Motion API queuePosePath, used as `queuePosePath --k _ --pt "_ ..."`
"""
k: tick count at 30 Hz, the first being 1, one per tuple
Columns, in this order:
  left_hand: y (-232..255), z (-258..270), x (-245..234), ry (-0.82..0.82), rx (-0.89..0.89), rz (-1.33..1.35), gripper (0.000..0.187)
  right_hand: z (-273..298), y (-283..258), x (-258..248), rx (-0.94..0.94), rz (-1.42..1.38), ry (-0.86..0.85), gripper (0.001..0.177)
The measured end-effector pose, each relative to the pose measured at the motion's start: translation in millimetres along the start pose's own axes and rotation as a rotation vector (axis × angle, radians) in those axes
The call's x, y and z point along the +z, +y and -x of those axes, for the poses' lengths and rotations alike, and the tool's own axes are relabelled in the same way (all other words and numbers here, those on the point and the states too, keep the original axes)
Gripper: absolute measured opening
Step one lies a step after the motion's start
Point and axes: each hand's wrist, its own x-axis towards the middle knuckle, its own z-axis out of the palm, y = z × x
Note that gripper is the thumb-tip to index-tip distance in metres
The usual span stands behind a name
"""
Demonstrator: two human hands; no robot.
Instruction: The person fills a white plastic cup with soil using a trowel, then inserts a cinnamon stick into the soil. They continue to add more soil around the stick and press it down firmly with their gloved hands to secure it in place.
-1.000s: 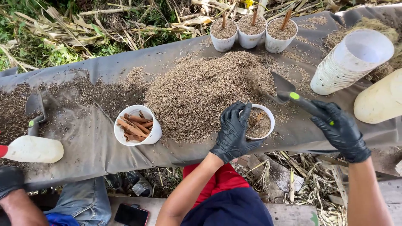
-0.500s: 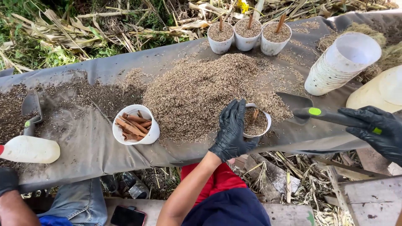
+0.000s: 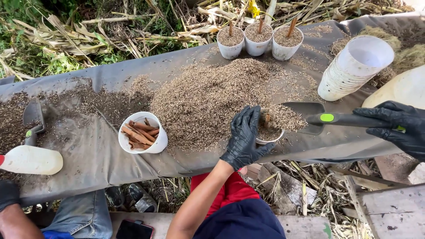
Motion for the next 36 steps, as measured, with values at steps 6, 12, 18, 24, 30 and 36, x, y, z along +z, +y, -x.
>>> queuePosePath --k 6,12,18,24,30,36 --pt "1 -2 -2 0.043 0.027 0.032 0.100 -1 -7 -8 -0.012 0.059 0.024 0.065" --pt "0 -3 2 0.061 0.035 0.027 0.111 -4 -6 -13 -0.118 0.016 0.084 0.062" --pt "4 -8 -7 0.039 0.025 0.031 0.115 -10 -15 -18 -0.153 0.090 0.065 0.055" --pt "7 -10 -9 0.021 0.007 0.022 0.114 -18 -32 -15 -0.258 0.220 0.079 0.057" --pt "9 -9 -18 -0.045 0.013 0.152 0.099 -13 -43 -5 -0.325 0.473 0.132 0.071" --pt "9 -11 -16 -0.003 0.014 0.088 0.106 13 -58 3 -0.307 0.816 0.170 0.080"
